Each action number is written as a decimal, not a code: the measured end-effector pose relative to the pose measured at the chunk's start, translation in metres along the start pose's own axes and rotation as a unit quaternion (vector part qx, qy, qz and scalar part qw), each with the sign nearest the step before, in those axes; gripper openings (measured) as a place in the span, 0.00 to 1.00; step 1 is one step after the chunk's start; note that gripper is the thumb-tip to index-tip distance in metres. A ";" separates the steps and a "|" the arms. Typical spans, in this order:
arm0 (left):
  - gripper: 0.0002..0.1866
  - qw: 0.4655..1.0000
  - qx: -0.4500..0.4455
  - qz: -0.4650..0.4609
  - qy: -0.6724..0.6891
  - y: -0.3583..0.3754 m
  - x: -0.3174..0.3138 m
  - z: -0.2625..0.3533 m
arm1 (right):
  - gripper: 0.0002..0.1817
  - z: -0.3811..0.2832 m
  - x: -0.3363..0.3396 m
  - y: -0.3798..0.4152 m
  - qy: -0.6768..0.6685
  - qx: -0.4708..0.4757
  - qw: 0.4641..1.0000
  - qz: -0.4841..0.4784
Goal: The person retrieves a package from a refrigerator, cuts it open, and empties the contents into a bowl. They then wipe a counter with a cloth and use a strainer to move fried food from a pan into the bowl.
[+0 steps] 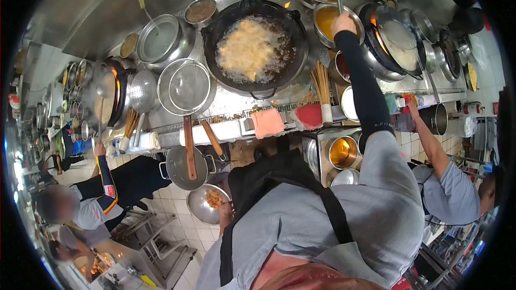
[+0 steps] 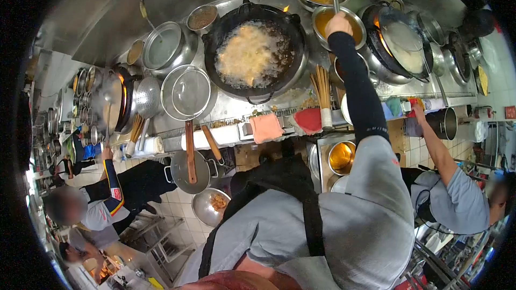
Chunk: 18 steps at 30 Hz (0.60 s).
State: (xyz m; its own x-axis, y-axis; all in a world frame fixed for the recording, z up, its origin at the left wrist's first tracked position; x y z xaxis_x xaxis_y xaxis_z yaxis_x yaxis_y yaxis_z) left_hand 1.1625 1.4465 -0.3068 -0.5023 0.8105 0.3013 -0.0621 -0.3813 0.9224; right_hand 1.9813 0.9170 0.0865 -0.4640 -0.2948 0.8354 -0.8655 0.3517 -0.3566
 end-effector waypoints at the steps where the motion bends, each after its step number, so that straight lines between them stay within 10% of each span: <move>1: 0.15 1.000 -0.007 0.000 -0.011 0.001 0.000 0.001 | 0.21 -0.003 -0.004 0.018 -0.007 -0.004 1.000 -0.026; 3: 0.15 0.999 -0.032 -0.030 0.026 0.008 -0.007 0.018 | 0.16 -0.005 -0.013 0.060 -0.255 -0.055 0.960 -0.097; 5: 0.15 0.997 -0.056 -0.041 0.019 0.011 -0.008 0.030 | 0.12 -0.036 0.026 0.129 -0.517 -0.196 0.804 -0.218; 7: 0.17 0.996 -0.080 -0.032 -0.031 -0.019 0.008 0.038 | 0.09 -0.046 0.053 0.177 -0.556 -0.261 0.733 -0.291; 14: 0.09 0.997 -0.065 0.002 -0.041 -0.033 0.015 0.080 | 0.16 -0.010 0.024 0.261 -0.314 -0.175 0.863 -0.355; 18: 0.09 0.995 -0.099 -0.012 0.003 -0.031 0.016 0.097 | 0.13 -0.011 0.011 0.287 -0.414 -0.284 0.772 -0.391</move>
State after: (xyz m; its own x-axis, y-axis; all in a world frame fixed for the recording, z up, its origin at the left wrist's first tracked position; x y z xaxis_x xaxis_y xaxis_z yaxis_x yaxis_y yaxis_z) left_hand 1.2402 1.5143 -0.3068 -0.5032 0.8180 0.2786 -0.2424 -0.4430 0.8631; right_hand 1.7303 1.0242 -0.0024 -0.0068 -0.9979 0.0646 -0.8293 0.0417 0.5573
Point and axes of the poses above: each hand's wrist, its own y-axis away from the middle knuckle, its own x-axis out of the back of the hand, z = x × y, the point moved 7 cm from there along -y, towards the middle knuckle, and after that the axes turned 6 degrees about z, right-handed, at the moved point
